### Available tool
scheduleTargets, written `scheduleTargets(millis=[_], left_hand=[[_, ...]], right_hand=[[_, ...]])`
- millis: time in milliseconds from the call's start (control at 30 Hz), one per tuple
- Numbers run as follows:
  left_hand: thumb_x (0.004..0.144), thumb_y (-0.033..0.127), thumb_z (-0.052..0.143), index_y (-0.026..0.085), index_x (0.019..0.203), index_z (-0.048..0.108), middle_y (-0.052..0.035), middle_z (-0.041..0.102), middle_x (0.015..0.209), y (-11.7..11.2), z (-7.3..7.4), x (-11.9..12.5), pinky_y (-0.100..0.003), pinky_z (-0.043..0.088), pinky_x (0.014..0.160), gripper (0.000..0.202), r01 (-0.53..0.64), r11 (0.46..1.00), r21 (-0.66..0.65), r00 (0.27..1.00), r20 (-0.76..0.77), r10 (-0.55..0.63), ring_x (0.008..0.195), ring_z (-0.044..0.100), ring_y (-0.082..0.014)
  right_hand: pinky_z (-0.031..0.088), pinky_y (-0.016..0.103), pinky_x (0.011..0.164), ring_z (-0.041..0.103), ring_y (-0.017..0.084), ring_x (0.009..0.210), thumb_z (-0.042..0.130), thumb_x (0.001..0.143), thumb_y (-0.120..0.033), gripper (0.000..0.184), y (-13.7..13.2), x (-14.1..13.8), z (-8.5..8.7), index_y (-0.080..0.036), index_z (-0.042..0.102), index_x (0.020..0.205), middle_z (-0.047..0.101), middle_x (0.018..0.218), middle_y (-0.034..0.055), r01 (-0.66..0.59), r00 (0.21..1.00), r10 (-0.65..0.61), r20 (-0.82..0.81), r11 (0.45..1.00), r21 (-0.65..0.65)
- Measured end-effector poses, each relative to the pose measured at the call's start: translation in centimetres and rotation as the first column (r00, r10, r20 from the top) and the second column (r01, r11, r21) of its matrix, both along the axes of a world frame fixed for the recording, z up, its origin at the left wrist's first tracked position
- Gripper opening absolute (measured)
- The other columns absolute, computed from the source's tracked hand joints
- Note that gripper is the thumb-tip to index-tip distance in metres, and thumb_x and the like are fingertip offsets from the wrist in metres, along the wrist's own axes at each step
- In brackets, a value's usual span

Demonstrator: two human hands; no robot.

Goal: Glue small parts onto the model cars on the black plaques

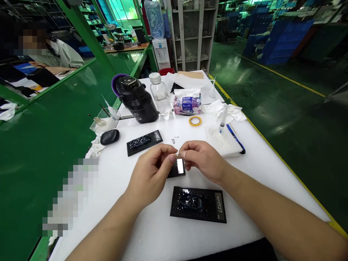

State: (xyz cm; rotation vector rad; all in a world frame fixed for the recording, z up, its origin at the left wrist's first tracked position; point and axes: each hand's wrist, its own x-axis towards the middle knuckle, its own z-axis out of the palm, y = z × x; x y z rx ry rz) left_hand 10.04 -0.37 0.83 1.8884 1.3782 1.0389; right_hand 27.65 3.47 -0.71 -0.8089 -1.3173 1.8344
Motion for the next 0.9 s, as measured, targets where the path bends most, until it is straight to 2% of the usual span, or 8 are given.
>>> scheduleTargets(millis=[100, 167, 433, 533, 633, 700, 800, 900], left_hand=[[0.088, 0.018, 0.064, 0.020, 0.094, 0.062, 0.0026, 0.062, 0.079, 0.0, 0.0, -0.2, -0.023, 0.043, 0.059, 0.007, -0.029, 0.923, 0.384, 0.977, -0.185, 0.108, 0.064, 0.052, -0.0081], [0.084, 0.012, 0.067, 0.019, 0.094, 0.063, 0.0021, 0.065, 0.081, 0.1, -0.1, -0.4, -0.022, 0.045, 0.060, 0.013, 0.006, 0.872, 0.489, 0.967, -0.226, 0.120, 0.065, 0.056, -0.0075], [0.080, 0.004, 0.068, 0.018, 0.089, 0.065, 0.0003, 0.071, 0.079, 0.0, -0.2, -0.4, -0.022, 0.053, 0.064, 0.017, 0.104, 0.830, 0.547, 0.967, -0.251, 0.044, 0.070, 0.064, -0.0099], [0.081, 0.007, 0.068, 0.021, 0.088, 0.068, 0.0005, 0.073, 0.080, -0.1, 0.2, -1.3, -0.024, 0.054, 0.063, 0.015, 0.031, 0.810, 0.585, 0.962, -0.236, 0.134, 0.072, 0.067, -0.0125], [0.083, 0.019, 0.069, 0.025, 0.085, 0.072, 0.0029, 0.075, 0.080, 0.0, 1.4, -3.2, -0.026, 0.051, 0.055, 0.007, -0.236, 0.798, 0.555, 0.899, -0.188, 0.397, 0.060, 0.064, -0.0122], [0.084, 0.029, 0.069, 0.027, 0.083, 0.074, 0.0043, 0.077, 0.081, 0.1, 2.5, -4.5, -0.025, 0.047, 0.047, 0.006, -0.361, 0.820, 0.444, 0.846, -0.214, 0.489, 0.052, 0.060, -0.0111], [0.084, 0.032, 0.068, 0.027, 0.079, 0.075, 0.0039, 0.078, 0.087, -0.3, 3.1, -5.6, -0.025, 0.051, 0.051, 0.010, -0.286, 0.920, 0.267, 0.870, -0.331, 0.366, 0.065, 0.068, -0.0145], [0.084, 0.023, 0.067, 0.025, 0.080, 0.072, 0.0009, 0.078, 0.095, -1.5, 1.1, -5.6, -0.029, 0.059, 0.074, 0.008, -0.141, 0.947, 0.289, 0.886, -0.389, 0.251, 0.089, 0.072, -0.0185]], right_hand=[[0.042, 0.026, 0.058, 0.049, 0.010, 0.058, 0.062, 0.075, -0.030, 0.015, 0.3, -0.1, 0.0, -0.015, 0.060, 0.072, 0.054, 0.069, -0.0019, -0.001, 0.999, -0.003, -0.032, 0.994, -0.106], [0.042, 0.026, 0.058, 0.049, 0.010, 0.058, 0.063, 0.074, -0.030, 0.016, 0.4, -0.1, 0.1, -0.014, 0.060, 0.072, 0.054, 0.069, -0.0017, -0.010, 1.000, 0.008, -0.018, 0.993, -0.118], [0.041, 0.026, 0.062, 0.048, 0.010, 0.061, 0.063, 0.077, -0.029, 0.015, 0.2, 0.0, 0.2, -0.014, 0.060, 0.075, 0.052, 0.067, -0.0016, -0.096, 0.994, 0.088, -0.059, 0.986, -0.138], [0.046, 0.031, 0.071, 0.054, 0.014, 0.071, 0.063, 0.083, -0.034, 0.020, 0.1, 0.4, 0.3, -0.015, 0.066, 0.087, 0.060, 0.078, 0.0017, -0.069, 0.993, 0.058, 0.105, 0.993, 0.096], [0.044, 0.038, 0.097, 0.056, 0.021, 0.106, 0.068, 0.082, -0.027, 0.035, 0.0, 1.1, 0.0, -0.016, 0.067, 0.116, 0.066, 0.110, 0.0067, -0.157, 0.892, -0.111, 0.439, 0.834, 0.529], [0.038, 0.040, 0.107, 0.049, 0.023, 0.120, 0.070, 0.080, -0.021, 0.051, -0.1, 1.3, -0.6, -0.015, 0.061, 0.130, 0.062, 0.125, 0.0079, -0.302, 0.799, -0.177, 0.575, 0.710, 0.637], [0.040, 0.039, 0.106, 0.049, 0.023, 0.116, 0.067, 0.080, -0.015, 0.056, -0.2, 0.7, -1.5, -0.016, 0.057, 0.135, 0.062, 0.124, 0.0071, -0.426, 0.729, -0.187, 0.659, 0.630, 0.650], [0.044, 0.040, 0.100, 0.050, 0.024, 0.108, 0.069, 0.078, -0.016, 0.053, -0.4, -0.8, -2.3, -0.016, 0.060, 0.131, 0.062, 0.115, 0.0069, -0.443, 0.722, -0.212, 0.658, 0.590, 0.676]])
